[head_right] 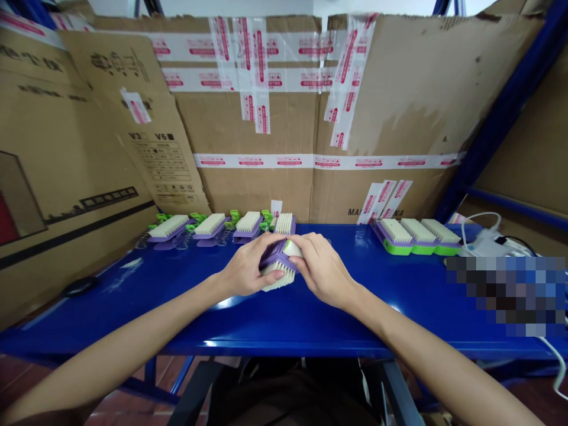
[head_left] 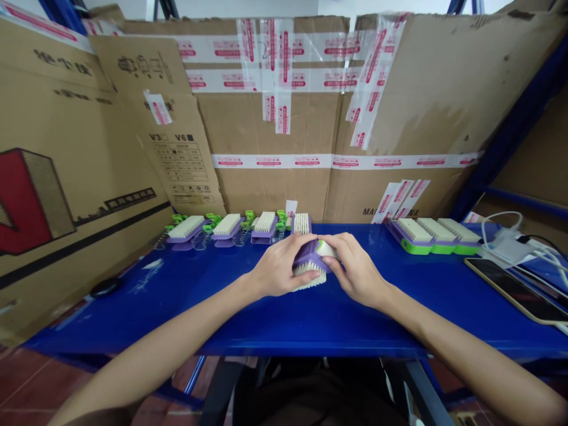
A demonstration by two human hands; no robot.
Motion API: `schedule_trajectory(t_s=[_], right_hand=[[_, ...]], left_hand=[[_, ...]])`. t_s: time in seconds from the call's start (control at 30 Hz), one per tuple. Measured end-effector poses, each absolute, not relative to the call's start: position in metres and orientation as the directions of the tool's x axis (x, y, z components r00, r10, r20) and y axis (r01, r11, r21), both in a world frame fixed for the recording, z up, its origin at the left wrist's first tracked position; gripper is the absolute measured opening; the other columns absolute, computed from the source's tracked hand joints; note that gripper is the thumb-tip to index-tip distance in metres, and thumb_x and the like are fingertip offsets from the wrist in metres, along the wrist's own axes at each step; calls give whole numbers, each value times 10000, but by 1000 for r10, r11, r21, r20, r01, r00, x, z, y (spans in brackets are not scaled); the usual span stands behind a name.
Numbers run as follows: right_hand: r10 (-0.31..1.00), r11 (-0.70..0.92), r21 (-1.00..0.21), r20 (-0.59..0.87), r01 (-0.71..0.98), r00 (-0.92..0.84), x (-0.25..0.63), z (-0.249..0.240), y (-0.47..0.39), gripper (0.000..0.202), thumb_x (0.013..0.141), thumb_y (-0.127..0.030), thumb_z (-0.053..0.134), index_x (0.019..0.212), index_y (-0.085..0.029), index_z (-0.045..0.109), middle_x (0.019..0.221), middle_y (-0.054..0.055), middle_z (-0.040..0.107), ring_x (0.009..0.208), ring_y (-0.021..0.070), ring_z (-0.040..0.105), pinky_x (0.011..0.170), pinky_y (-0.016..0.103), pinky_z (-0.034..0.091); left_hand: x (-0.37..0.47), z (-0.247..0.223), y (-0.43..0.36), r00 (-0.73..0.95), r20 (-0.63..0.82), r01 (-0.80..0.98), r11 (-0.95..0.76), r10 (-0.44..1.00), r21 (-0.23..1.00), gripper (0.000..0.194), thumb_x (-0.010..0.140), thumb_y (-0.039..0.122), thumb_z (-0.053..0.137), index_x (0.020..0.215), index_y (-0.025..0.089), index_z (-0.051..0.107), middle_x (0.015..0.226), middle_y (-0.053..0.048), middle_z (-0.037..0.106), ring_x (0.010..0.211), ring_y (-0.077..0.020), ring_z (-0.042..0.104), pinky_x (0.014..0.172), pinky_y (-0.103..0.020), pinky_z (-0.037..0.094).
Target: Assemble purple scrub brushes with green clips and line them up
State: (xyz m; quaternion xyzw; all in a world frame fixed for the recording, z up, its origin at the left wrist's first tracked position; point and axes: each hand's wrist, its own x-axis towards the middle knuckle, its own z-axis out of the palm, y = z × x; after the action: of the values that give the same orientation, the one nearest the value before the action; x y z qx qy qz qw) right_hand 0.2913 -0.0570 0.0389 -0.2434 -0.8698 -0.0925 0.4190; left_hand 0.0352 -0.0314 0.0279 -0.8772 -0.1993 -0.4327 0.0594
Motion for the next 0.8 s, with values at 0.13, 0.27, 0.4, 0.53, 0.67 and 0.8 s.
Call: schedule_trajectory(t_s=[0.13,0.27,0.4,0.53,0.67,0.8], right_hand=[[300,870,-5,800,494,-519,292,39,-57,410,1220,-312,481,1625,-245,472,1283,145,725,1091,313,685,908,504,623],[278,872,9,815,490,-509,291,40,-58,400,1220,-314,482,1613,-238,487,1298,149,724,1103,314,685,910,503,622],[332,880,-102,830,464,-448,290,43,-61,356,1222,-305,483,1571,-278,545,1294,124,727,1122,301,689,946,500,619],[341,879,-127,842,459,-419,289,43,-61,338,1224,-298,470,1544,-287,581,1291,117,736,1134,299,688,966,500,605],[294,876,-61,854,479,-429,290,41,-60,376,1225,-292,464,1586,-289,566,1303,120,748,1137,301,695,949,490,596],[191,847,97,862,523,-470,296,40,-57,453,1220,-265,461,1671,-267,511,1288,139,756,1086,308,699,884,473,577]], left_hand=[[35,30,-33,551,790,373,-926,268,54,735,1082,647,670,1658,266,418,1383,-141,745,1186,-326,793,1001,-525,701],[34,32,-32,565,801,343,-939,197,-11,743,1093,617,681,1693,277,406,1412,-144,741,1220,-318,779,1009,-515,707],[33,31,-31,580,796,341,-939,175,-42,750,1113,613,662,1718,260,394,1425,-156,735,1244,-315,775,998,-492,718],[35,27,-30,577,794,317,-948,190,-3,853,1076,660,709,1751,276,356,1463,-165,709,1288,-321,769,999,-475,729],[38,25,-31,560,810,329,-944,173,-26,904,1047,685,741,1754,264,364,1515,-194,656,1346,-340,751,979,-470,746],[41,29,-36,528,848,318,-936,43,-150,909,1036,626,793,1752,244,384,1523,-193,648,1378,-339,740,1055,-492,735]])
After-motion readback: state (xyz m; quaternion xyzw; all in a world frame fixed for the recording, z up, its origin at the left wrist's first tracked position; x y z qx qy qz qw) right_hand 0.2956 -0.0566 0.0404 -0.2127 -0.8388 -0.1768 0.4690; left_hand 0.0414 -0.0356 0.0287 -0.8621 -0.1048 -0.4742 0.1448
